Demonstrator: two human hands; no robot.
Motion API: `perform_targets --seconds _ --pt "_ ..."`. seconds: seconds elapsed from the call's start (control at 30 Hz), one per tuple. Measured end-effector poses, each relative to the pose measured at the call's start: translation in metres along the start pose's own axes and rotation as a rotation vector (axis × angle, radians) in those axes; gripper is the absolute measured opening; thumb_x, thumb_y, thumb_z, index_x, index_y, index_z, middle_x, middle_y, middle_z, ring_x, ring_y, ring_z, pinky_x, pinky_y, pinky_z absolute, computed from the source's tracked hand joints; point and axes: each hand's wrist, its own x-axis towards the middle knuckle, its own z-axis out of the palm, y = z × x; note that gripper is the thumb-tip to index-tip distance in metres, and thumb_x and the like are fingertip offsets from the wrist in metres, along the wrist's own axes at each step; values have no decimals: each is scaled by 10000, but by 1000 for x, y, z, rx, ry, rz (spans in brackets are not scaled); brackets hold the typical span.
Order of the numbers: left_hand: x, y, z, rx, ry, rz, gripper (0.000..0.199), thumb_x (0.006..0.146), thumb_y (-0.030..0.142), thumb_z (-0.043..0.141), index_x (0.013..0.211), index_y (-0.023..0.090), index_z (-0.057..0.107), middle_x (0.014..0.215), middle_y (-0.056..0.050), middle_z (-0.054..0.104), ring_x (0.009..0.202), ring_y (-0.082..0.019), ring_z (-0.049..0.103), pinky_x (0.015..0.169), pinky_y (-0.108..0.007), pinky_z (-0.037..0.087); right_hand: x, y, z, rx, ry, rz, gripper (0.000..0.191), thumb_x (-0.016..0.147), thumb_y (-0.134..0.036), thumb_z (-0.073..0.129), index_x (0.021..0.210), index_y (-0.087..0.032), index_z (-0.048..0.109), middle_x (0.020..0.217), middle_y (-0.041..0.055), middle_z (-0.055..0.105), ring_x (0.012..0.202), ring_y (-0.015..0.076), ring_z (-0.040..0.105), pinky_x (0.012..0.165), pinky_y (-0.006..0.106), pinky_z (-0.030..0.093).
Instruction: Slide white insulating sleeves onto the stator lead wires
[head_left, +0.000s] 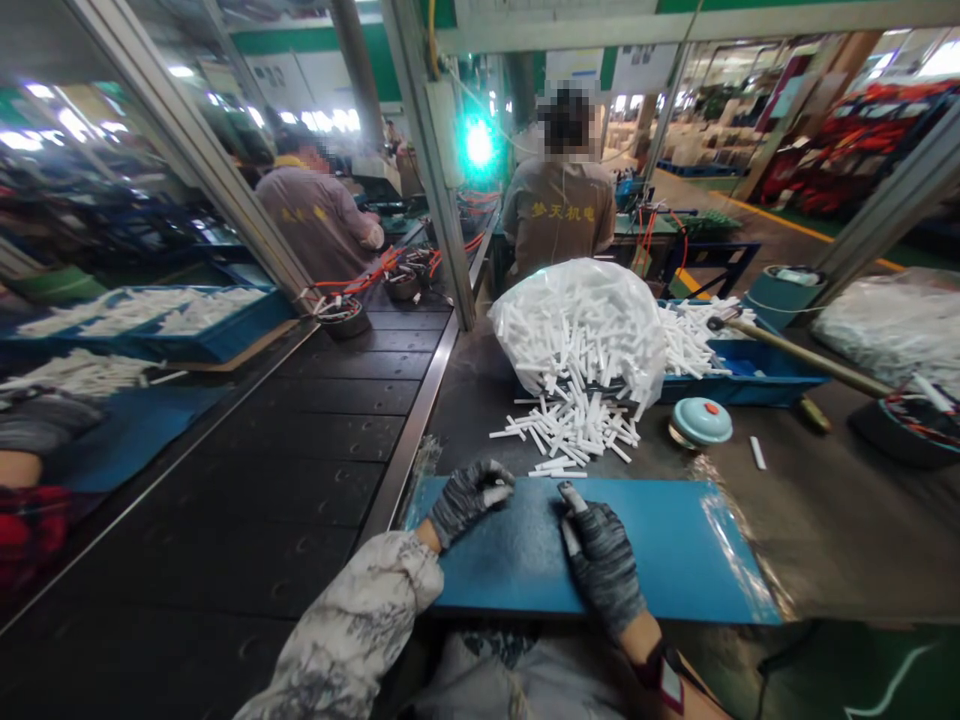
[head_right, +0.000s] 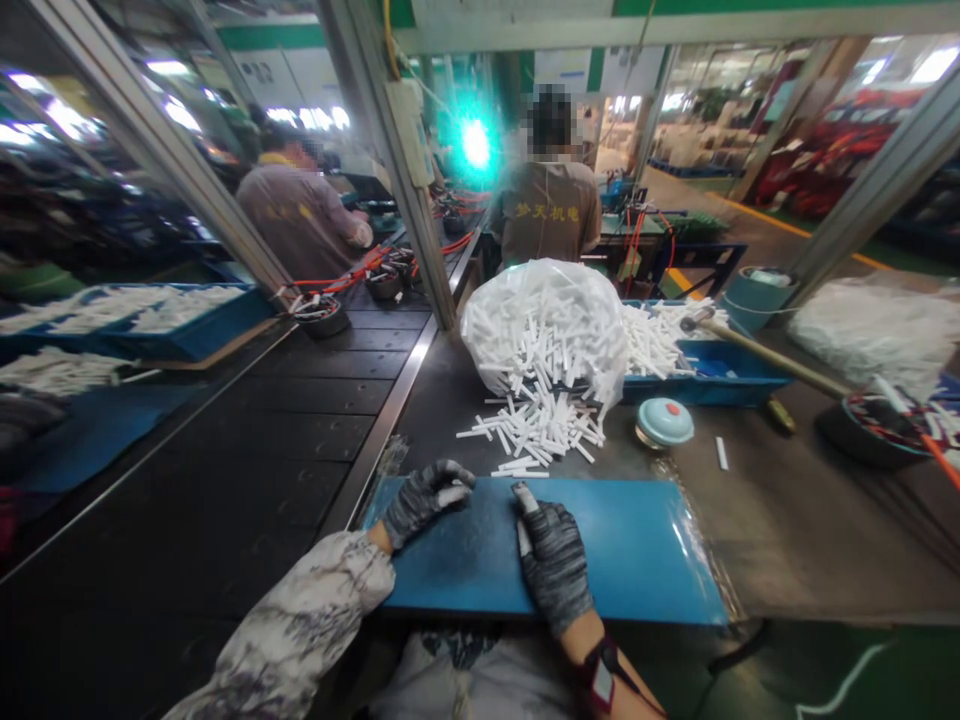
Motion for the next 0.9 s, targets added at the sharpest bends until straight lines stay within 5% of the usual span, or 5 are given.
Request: perform_targets --seconds 0.1,0.3,0.9 --pt "2 2 0 29 -39 29 154 765 325 683 867 210 692 839 -10 718 826 -164 672 811 -294 549 1 0 0 1 -1 -3 448 951 -189 469 1396 -239 474 1009 70 699 822 214 633 760 390 561" --pt "1 1 3 -81 -24 -92 297 804 411 624 975 179 696 844 -34 704 554 -100 577 562 -233 506 2 -2 -1 -1 3 8 401 959 -200 457 1356 -224 510 994 71 701 819 212 635 761 386 559" --pt "0 -6 1 -61 -61 -97 337 823 422 600 982 149 716 801 -40 686 566 -94 589 590 -222 489 0 -1 0 11 -7 22 422 948 -202 478 1368 -229 511 1003 74 695 837 216 629 767 387 553"
